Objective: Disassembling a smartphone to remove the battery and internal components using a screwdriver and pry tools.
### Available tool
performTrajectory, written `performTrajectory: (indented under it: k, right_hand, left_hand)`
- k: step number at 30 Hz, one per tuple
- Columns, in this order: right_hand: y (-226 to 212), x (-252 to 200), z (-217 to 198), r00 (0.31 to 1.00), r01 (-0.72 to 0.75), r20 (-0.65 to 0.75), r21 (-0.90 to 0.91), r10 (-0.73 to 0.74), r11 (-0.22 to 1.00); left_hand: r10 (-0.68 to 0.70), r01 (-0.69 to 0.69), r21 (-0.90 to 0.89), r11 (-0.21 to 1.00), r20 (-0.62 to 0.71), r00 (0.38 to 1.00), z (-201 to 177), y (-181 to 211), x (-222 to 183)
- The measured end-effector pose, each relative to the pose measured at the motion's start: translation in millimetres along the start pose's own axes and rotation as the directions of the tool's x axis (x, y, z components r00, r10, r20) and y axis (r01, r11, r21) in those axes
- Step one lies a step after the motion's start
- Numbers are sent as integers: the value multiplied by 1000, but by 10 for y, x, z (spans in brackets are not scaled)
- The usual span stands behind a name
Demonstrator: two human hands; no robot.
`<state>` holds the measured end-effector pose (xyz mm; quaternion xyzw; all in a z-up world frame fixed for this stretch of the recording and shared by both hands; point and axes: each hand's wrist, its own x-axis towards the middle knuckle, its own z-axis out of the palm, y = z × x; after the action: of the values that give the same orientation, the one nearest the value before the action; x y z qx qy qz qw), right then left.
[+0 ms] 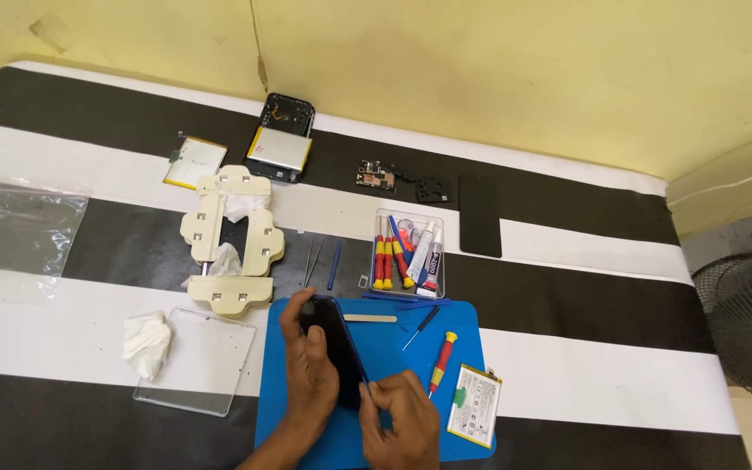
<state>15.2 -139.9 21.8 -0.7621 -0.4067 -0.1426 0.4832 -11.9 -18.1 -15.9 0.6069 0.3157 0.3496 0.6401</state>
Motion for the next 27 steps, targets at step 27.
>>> performTrajectory:
  k: [27]
  right_hand:
    - [-39, 158, 148, 972, 221, 99, -77, -213, 972]
  left_hand:
    - [225, -224, 26, 974, -96, 970, -126, -16, 173]
